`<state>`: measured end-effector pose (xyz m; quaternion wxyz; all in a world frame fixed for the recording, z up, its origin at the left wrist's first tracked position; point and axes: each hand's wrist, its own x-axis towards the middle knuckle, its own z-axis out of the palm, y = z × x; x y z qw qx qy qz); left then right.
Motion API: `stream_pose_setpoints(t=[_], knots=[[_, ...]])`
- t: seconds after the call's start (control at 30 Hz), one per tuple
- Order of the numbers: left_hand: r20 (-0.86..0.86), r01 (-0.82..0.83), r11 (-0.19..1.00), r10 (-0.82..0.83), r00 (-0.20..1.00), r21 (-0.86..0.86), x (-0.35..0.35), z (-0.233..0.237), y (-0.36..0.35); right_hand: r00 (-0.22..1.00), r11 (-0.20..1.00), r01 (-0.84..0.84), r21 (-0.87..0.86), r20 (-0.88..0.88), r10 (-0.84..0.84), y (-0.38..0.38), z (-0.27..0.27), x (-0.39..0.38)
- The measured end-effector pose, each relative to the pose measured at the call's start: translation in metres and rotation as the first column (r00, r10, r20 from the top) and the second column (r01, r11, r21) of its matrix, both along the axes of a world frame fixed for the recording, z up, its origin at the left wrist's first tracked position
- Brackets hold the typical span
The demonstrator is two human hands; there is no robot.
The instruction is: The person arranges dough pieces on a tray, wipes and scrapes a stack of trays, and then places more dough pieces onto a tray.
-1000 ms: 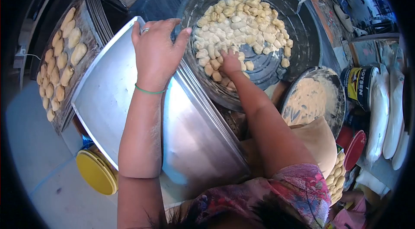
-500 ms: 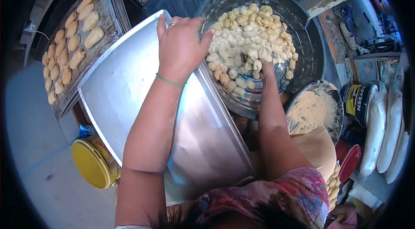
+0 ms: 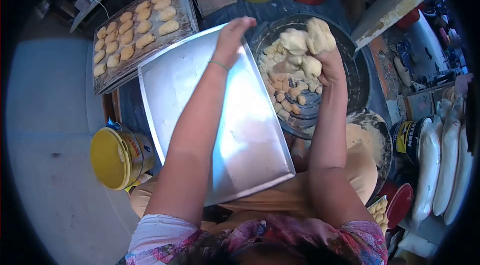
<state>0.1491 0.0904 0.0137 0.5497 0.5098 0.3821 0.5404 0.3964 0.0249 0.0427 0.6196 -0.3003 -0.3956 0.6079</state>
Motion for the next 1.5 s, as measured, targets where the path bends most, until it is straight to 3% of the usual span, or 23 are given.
stream_pose_setpoints(t=[0.03, 0.1, 0.17, 0.23, 0.27, 0.3, 0.33, 0.37, 0.43, 0.5, 0.57, 0.67, 0.77, 0.8, 0.83, 0.9, 0.93, 1.07, 1.17, 1.27, 1.33, 1.43, 1.5], knots=[[0.089, 0.025, 1.0, -0.027, 0.996, 0.019, -0.011, -0.004, 0.007, 0.995, 0.995, -0.091, 0.046, -0.026, 0.092, -0.012, 0.025, -0.015], [0.232, 0.138, 0.977, -0.097, 0.968, -0.164, -0.038, 0.017, -0.012, 0.963, 0.96, -0.265, 0.092, -0.033, 0.269, -0.026, 0.052, -0.043], [0.263, 0.248, 0.942, -0.185, 0.947, -0.228, -0.072, 0.025, -0.043, 0.892, 0.891, -0.443, 0.103, -0.047, 0.449, -0.04, 0.064, -0.081], [0.417, 0.262, 0.909, -0.111, 0.902, -0.325, -0.093, 0.041, -0.101, 0.822, 0.826, -0.562, 0.051, 0.15, 0.55, -0.05, 0.059, -0.113], [0.375, 0.22, 0.923, -0.091, 0.923, -0.316, -0.11, 0.034, -0.124, 0.671, 0.762, -0.644, 0.067, 0.529, 0.52, -0.04, 0.031, -0.124], [0.331, 0.175, 0.936, -0.068, 0.941, -0.305, -0.126, 0.017, -0.146, 0.195, 0.758, -0.639, -0.133, 0.925, 0.327, -0.056, 0.043, -0.138], [0.179, -0.019, 0.964, 0.068, 0.981, -0.266, -0.133, 0.001, -0.171, -0.393, 0.811, -0.519, -0.271, 0.918, 0.056, -0.072, 0.056, -0.151], [0.031, -0.206, 0.958, 0.216, 0.976, -0.201, -0.137, -0.011, -0.198, -0.341, 0.822, -0.526, -0.217, 0.94, 0.03, -0.077, 0.05, -0.154], [-0.147, -0.384, 0.915, 0.367, 0.919, -0.12, -0.128, -0.018, -0.249, -0.234, 0.843, -0.527, -0.109, 0.972, -0.02, -0.08, 0.013, -0.152], [-0.582, -0.334, 0.905, 0.425, 0.693, 0.264, -0.122, -0.023, -0.289, -0.204, 0.848, -0.517, -0.118, 0.979, 0.012, -0.075, 0.0, -0.15], [-0.708, -0.23, 0.884, 0.465, 0.531, 0.407, -0.112, -0.011, -0.314, -0.14, 0.842, -0.521, -0.14, 0.987, 0.078, -0.079, -0.009, -0.142], [-0.745, -0.215, 0.929, 0.369, 0.555, 0.3, -0.114, -0.004, -0.332, -0.039, 0.826, -0.54, -0.165, 0.985, 0.171, -0.1, -0.009, -0.131], [-0.763, -0.199, 0.958, 0.283, 0.581, 0.204, -0.118, 0.004, -0.336, -0.208, 0.814, -0.568, -0.118, 0.978, -0.003, -0.145, 0.0, -0.122], [-0.753, -0.197, 0.971, 0.23, 0.617, 0.135, -0.12, 0.009, -0.334, -0.148, 0.799, -0.595, 0.084, 0.966, -0.212, -0.159, -0.002, -0.119], [-0.74, -0.189, 0.98, 0.167, 0.651, 0.055, -0.122, 0.012, -0.333, -0.055, 0.821, -0.57, 0.03, 0.996, -0.075, -0.156, 0.0, -0.116], [-0.741, -0.271, 0.936, 0.343, 0.577, 0.223, -0.122, 0.017, -0.322, 0.141, 0.839, -0.537, -0.088, 0.971, 0.192, -0.136, 0.007, -0.11], [-0.723, -0.292, 0.906, 0.421, 0.548, 0.305, -0.123, 0.018, -0.315, 0.266, 0.891, -0.446, -0.084, 0.938, 0.221, -0.137, 0.02, -0.112], [-0.695, -0.216, 0.858, 0.507, 0.51, 0.467, -0.123, 0.025, -0.273, 0.462, 0.864, -0.32, 0.388, 0.861, -0.215, -0.125, -0.001, -0.126], [-0.782, -0.152, 0.871, 0.487, 0.389, 0.467, -0.124, 0.008, -0.24, 0.244, 0.7, -0.336, 0.63, 0.776, -0.581, -0.135, -0.003, -0.149], [-0.891, -0.227, 0.959, 0.246, 0.381, 0.168, -0.116, 0.023, -0.234, 0.242, 0.83, -0.39, 0.398, 0.914, -0.325, -0.124, 0.009, -0.161], [-0.869, -0.242, 0.953, 0.27, 0.416, 0.181, -0.128, 0.031, -0.221, 0.317, 0.867, -0.425, 0.26, 0.94, -0.127, -0.106, 0.021, -0.166], [-0.748, -0.414, 0.883, 0.427, 0.508, 0.223, -0.154, 0.048, -0.189, 0.452, 0.898, -0.374, 0.234, 0.891, -0.044, -0.069, 0.045, -0.184], [-0.707, -0.519, 0.818, 0.519, 0.48, 0.248, -0.167, 0.069, -0.167, 0.569, 0.893, -0.227, 0.389, 0.797, -0.203, -0.045, 0.055, -0.212]])
